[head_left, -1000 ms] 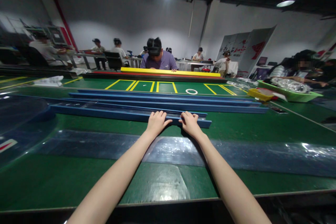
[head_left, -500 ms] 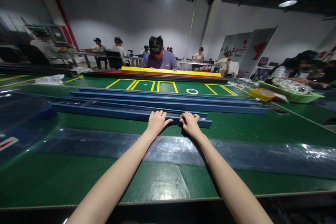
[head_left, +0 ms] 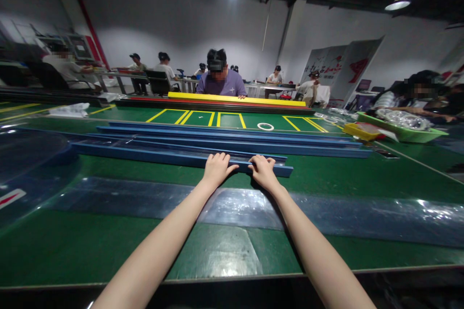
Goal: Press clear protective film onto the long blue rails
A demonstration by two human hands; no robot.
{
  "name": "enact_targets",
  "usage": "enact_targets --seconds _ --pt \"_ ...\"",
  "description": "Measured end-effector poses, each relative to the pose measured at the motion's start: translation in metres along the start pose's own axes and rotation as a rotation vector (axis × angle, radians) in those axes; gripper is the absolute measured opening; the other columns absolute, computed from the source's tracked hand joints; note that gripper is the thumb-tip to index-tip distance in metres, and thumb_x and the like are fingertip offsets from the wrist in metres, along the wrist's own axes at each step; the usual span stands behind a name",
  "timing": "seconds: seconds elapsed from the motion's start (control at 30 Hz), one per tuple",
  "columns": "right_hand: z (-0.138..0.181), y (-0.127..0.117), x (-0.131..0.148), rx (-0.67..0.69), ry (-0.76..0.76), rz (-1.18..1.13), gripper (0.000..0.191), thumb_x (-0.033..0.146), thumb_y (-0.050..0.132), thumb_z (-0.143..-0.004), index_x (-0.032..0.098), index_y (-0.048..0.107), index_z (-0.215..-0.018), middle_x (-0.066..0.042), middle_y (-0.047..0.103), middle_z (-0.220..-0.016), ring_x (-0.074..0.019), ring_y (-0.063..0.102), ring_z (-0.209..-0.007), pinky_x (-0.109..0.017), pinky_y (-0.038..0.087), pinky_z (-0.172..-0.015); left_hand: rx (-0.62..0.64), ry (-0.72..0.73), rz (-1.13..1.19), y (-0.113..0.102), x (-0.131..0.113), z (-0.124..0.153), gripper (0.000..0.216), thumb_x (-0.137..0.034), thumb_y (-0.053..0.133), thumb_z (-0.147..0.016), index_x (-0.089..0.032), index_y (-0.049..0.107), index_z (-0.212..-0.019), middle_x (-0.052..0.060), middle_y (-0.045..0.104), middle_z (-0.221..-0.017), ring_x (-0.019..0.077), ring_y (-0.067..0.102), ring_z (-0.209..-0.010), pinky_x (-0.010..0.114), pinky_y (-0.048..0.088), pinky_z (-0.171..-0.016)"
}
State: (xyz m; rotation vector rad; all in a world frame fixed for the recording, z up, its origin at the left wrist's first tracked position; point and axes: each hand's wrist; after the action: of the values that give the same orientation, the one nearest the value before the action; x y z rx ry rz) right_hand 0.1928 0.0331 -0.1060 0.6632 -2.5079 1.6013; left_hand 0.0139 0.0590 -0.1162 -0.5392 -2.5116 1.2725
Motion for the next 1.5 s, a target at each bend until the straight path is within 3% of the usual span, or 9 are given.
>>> enact_targets --seconds 0.23,0.63,1.5 --pt "-0.002 -0.004 -0.003 0.009 0.015 0.004 0.012 0.012 0.042 -0.077 0.019 0.052 -0.079 -0.004 0.062 -0.091 -0.0179 0.051 -0.090 -0.033 0.020 -0.078 0.009 -0.001 0.058 -0.005 0.000 0.000 0.035 -0.051 0.046 -0.083 -0.018 0.058 -0.086 0.008 0.061 -0.087 0.0237 0.053 -0.085 0.034 0.032 -0.072" --pt "0.007 -0.033 -0.041 0.066 0.157 0.017 0.006 0.018 0.046 -0.071 0.019 0.052 -0.073 -0.003 0.063 -0.086 -0.0205 0.052 -0.087 -0.037 0.022 -0.081 0.003 0.017 0.058 -0.006 0.001 0.000 0.035 -0.050 0.046 -0.083 -0.018 0.058 -0.089 0.007 0.063 -0.088 0.0229 0.053 -0.085 0.033 0.031 -0.074" --pt "0.005 -0.036 -0.038 0.128 0.189 0.099 0.009 0.020 0.045 -0.073 0.018 0.053 -0.074 -0.003 0.062 -0.090 -0.0199 0.051 -0.090 -0.034 0.024 -0.078 -0.001 0.033 0.019 0.000 0.003 -0.002 0.037 -0.051 0.045 -0.084 -0.016 0.058 -0.082 0.006 0.065 -0.079 0.0213 0.057 -0.079 0.032 0.030 -0.069"
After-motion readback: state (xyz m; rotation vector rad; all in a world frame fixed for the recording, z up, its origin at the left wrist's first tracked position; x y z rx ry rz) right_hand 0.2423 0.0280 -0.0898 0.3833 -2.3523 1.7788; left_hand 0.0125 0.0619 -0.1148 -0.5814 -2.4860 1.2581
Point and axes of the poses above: each hand's wrist, its own z-axis away from the middle knuckle, its own y-axis out of the palm, x = y × z
